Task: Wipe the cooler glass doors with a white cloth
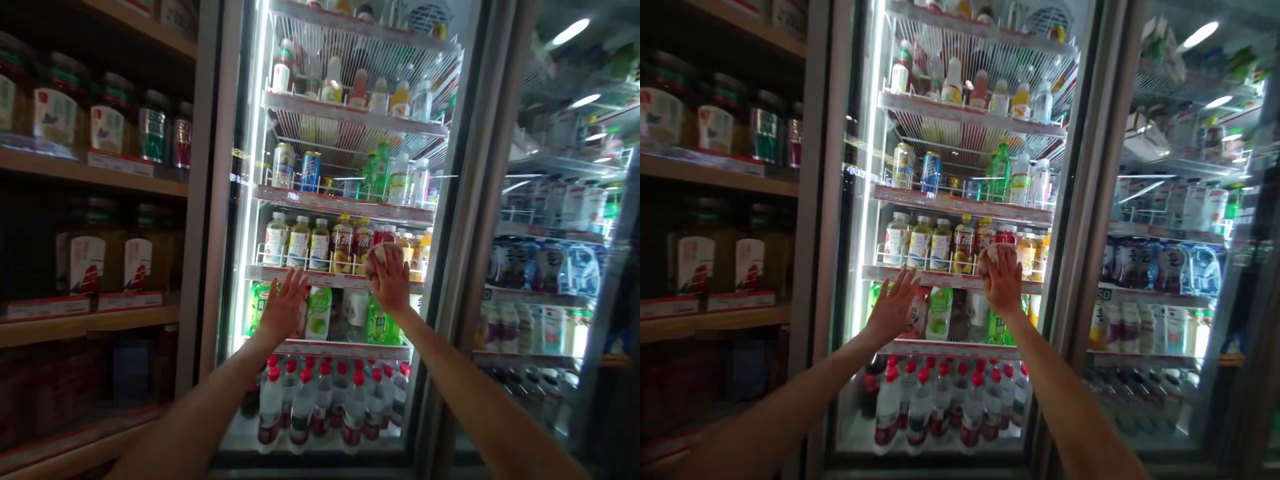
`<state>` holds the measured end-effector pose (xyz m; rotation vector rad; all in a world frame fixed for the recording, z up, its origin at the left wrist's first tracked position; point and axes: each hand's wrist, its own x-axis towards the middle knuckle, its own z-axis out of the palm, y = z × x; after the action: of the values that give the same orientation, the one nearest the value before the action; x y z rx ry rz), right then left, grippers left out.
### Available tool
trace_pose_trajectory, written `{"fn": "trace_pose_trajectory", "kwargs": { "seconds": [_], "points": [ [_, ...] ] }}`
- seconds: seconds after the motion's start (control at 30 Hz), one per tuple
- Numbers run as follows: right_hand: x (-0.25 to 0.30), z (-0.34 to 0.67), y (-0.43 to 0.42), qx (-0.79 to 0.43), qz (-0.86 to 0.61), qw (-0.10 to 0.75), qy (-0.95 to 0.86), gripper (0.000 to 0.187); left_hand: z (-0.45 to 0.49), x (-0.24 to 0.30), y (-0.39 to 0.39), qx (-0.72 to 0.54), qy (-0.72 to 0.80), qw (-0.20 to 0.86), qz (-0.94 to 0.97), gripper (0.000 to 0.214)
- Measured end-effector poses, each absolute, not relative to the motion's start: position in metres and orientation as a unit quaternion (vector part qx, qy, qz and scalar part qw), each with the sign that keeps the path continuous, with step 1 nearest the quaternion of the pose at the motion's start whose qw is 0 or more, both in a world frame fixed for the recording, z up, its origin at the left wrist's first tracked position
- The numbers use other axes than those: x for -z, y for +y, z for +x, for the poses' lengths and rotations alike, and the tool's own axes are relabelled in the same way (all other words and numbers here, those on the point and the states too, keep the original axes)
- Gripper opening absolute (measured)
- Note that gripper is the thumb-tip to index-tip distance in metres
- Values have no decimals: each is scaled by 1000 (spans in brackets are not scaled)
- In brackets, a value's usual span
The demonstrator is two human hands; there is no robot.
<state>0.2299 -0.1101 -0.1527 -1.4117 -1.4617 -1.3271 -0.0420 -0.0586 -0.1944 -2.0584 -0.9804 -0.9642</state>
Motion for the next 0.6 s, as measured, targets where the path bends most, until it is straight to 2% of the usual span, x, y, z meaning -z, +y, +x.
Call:
{"fn": "trace_pose_trajectory", "kwargs": {
  "seconds": [0.13, 0.2, 0.37, 0.43, 0.6],
  "points": [
    [213, 242, -122, 515, -529, 313, -598, 54, -41, 197, -57, 361, -377, 322, -790, 61],
    [221, 252, -127, 522, -524, 295, -605, 52, -42, 197, -56, 351, -376, 313, -798, 65],
    [150, 284, -125, 522, -586, 362, -504, 50, -42, 196, -53, 336, -384, 300, -806, 77],
    [141, 295, -125, 518, -594, 376, -488, 52, -41, 196, -52, 336, -383, 303, -806, 77],
    [218, 315, -139, 531, -564, 379, -507, 60, -40, 198, -51, 345, -383, 306, -800, 77]
  ]
}}
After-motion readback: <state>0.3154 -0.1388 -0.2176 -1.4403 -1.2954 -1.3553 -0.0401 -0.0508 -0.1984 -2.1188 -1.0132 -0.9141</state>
